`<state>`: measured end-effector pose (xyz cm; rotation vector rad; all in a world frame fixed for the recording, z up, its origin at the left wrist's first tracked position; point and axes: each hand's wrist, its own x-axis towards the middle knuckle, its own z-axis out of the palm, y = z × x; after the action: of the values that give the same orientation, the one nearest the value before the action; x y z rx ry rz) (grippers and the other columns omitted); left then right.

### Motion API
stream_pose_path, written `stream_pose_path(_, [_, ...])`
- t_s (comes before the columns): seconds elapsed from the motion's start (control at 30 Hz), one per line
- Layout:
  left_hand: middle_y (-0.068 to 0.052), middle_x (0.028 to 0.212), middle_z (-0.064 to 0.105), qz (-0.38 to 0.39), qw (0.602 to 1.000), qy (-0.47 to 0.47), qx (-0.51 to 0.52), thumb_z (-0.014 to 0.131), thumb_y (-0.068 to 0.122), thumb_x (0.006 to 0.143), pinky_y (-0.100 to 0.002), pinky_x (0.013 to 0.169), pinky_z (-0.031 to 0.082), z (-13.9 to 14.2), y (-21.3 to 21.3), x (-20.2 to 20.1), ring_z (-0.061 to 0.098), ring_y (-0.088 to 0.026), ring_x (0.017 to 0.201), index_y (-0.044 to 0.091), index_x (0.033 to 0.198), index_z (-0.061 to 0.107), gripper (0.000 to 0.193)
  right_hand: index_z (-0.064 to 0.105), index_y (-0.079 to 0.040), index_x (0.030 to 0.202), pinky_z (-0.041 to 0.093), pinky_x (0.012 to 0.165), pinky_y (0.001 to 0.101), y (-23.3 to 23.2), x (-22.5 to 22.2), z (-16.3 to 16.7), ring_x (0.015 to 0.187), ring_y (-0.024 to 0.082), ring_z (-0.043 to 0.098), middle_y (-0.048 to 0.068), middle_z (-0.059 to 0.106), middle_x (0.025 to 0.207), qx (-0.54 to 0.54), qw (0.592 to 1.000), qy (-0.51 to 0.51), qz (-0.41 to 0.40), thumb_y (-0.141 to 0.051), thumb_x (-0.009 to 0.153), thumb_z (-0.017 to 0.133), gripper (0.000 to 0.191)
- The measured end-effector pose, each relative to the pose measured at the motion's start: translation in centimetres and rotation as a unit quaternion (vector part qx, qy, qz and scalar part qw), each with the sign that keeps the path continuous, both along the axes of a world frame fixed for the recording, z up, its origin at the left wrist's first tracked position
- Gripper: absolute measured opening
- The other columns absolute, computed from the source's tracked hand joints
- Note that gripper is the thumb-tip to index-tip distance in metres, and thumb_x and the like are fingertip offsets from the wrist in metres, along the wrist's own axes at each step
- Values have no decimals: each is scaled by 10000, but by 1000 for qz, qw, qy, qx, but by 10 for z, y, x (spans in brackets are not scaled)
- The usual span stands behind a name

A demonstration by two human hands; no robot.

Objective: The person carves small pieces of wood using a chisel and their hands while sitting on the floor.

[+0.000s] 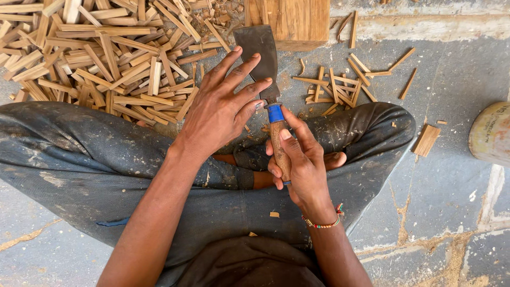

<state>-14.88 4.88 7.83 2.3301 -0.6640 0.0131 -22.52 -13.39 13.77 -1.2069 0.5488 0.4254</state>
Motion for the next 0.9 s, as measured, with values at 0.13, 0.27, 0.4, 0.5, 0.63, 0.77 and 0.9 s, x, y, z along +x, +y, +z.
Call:
stream_pose_path(0.13, [-67, 1589, 460, -1, 1000, -15, 18, 753, 227, 973, -570, 1223, 351, -3, -4, 1, 315, -302, 1519, 186, 1351, 696, 384, 437, -119, 1521, 403, 335, 244, 1, 2, -1, 473, 121, 498, 104, 597, 823, -4, 1000, 13, -4, -245, 1035, 514, 508])
stream_pose_path(0.27, [-93, 1580, 490, -10, 1000, -8, 14, 718, 104, 966, -553, 1255, 332, -7, -9, 0, 359, -316, 1516, 119, 1389, 667, 427, 449, -109, 1508, 403, 338, 247, 4, 2, -3, 459, 119, 486, 109, 592, 813, -10, 1000, 23, -10, -244, 1041, 518, 491])
stream_pose_path(0.4, [-93, 1579, 496, -4, 1000, 14, -5, 684, 33, 979, -539, 1270, 348, -1, -10, -5, 375, -327, 1520, 69, 1402, 644, 427, 448, -112, 1506, 402, 330, 247, 11, 4, 4, 439, 111, 477, 111, 594, 794, -28, 999, 44, -14, -242, 1042, 509, 486])
stream_pose_path(0.5, [-84, 1584, 491, 7, 999, 35, -19, 663, -18, 970, -515, 1288, 345, 0, -12, -1, 370, -322, 1527, 67, 1419, 638, 458, 447, -118, 1495, 397, 320, 245, 15, 15, 8, 424, 105, 473, 104, 592, 773, -33, 998, 55, -16, -239, 1036, 505, 479])
stream_pose_path(0.63, [-77, 1600, 481, 5, 1000, -2, 10, 651, -81, 972, -521, 1317, 313, -22, -12, 31, 347, -332, 1551, 64, 1415, 637, 466, 484, -120, 1451, 371, 294, 247, 13, 49, -8, 415, 98, 467, 77, 594, 751, -102, 992, 69, 12, -251, 1017, 521, 455])
stream_pose_path(0.77, [-92, 1587, 515, -6, 1000, -17, 4, 650, -95, 974, -498, 1298, 353, -33, -4, 58, 358, -346, 1537, 60, 1406, 654, 459, 479, -102, 1451, 389, 338, 240, 22, 63, -19, 451, 95, 476, 69, 582, 762, -19, 1000, 18, -13, -254, 1044, 547, 440])
stream_pose_path(0.9, [-176, 1539, 541, 21, 992, -95, -74, 661, -83, 1012, -481, 1271, 433, -20, -11, 50, 365, -384, 1504, 14, 1402, 658, 402, 487, -116, 1460, 390, 343, 237, 20, 52, -9, 478, 104, 502, 80, 592, 801, -17, 999, -2, -34, -258, 1047, 536, 439])
